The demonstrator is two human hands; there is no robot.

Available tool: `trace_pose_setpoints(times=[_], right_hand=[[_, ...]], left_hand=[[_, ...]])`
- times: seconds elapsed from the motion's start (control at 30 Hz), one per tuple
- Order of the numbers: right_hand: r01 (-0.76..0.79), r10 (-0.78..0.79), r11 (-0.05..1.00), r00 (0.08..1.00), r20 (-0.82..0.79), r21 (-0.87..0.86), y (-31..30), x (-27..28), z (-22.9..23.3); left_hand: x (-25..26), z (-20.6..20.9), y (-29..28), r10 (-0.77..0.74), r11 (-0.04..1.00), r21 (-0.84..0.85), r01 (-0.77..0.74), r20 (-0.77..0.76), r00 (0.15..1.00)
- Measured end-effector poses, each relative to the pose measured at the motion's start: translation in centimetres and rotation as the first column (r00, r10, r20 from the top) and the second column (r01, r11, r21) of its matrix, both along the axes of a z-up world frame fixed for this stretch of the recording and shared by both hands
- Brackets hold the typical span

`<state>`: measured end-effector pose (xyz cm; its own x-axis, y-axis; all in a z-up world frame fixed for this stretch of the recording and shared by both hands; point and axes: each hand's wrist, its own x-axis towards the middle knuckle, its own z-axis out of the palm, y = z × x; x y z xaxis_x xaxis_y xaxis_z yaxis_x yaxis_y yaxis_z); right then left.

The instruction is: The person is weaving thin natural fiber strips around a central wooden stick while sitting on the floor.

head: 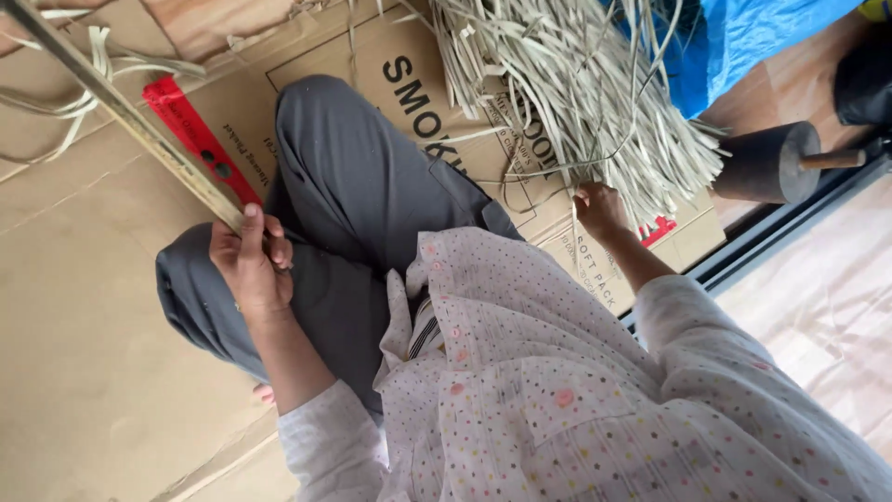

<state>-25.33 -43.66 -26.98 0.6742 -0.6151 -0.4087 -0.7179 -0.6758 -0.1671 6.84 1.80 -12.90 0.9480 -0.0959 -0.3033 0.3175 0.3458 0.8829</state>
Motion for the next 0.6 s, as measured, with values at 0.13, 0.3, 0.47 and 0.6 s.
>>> trace_pose_setpoints(times=[0.13,0.3,0.47,0.6], right_hand=[[0.211,-0.202,0.977,0.960,0.194,-0.029,2.4,0.8,-1.7],[0.332,-0.258,0.934,0.880,0.399,-0.130,3.4,3.0,2.7],[-0.072,0.158,0.985,0.754,0.637,-0.158,4.8,3.9,5.6],[-0.284,0.373,0.911,0.878,0.301,-0.299,-1.3,-0.1,-2.4]], left_hand=[[-0.4,0.4,-0.3,0.005,1.000,0.018,-0.005,0.008,1.000],[-0.4,1.2,-0.7,0.051,0.999,-0.006,-0.051,0.013,0.999],[-0.9,0.2,-1.3,0.087,0.996,-0.021,-0.086,0.032,0.996],[-1.1,-2.1,-0.9,0.067,0.987,0.143,-0.069,0.022,0.998]])
